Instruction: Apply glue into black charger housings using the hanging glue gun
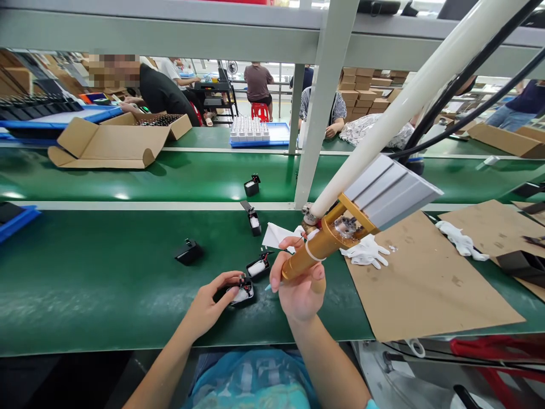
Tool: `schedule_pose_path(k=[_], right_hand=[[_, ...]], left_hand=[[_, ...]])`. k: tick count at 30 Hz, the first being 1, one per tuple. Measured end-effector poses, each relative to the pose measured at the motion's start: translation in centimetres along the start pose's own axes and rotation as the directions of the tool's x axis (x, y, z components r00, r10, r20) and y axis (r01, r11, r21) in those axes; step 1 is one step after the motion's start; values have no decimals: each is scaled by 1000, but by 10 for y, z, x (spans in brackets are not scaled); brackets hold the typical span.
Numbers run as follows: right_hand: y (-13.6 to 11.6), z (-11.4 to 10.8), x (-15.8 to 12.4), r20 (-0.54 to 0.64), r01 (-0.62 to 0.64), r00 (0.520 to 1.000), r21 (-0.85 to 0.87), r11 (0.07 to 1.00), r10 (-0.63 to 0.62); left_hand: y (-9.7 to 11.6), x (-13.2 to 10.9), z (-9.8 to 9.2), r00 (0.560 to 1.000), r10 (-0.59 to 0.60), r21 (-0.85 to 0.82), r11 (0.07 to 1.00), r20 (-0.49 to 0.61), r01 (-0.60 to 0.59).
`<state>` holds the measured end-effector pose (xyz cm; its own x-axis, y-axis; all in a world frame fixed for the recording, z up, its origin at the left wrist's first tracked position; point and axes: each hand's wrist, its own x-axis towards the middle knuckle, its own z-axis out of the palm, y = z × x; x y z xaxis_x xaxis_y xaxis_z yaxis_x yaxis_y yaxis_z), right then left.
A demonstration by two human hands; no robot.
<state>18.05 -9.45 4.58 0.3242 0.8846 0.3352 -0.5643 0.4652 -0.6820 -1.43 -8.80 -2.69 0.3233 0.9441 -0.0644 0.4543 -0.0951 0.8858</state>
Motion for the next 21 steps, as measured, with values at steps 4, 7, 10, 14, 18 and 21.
schedule_pose_path(k=[4, 7, 10, 14, 18, 21], right_hand=[[-1, -14, 6, -21, 49, 998, -126, 991, -53], [-4, -31, 13, -64, 112, 989, -269, 957, -134], [-9, -54, 22, -161, 121, 961, -481, 868, -223], [-16, -90, 40, -230, 29, 941, -677, 735, -250], [-23, -123, 63, -216, -35, 960, -724, 689, -179], [-27, -135, 68, -214, -38, 951, -796, 605, -222]], left_hand=[[-4, 1, 2, 997, 32, 10, 999, -66, -31], [-3, 3, 3, 986, 135, -7, 991, -103, -136], [-3, 2, 3, 967, 227, 27, 974, -119, -225], [-8, -3, 6, 956, 288, 49, 957, -62, -286], [-17, -9, 9, 977, 215, 94, 972, -6, -213], [-22, -12, 5, 982, 190, 138, 973, -19, -186]])
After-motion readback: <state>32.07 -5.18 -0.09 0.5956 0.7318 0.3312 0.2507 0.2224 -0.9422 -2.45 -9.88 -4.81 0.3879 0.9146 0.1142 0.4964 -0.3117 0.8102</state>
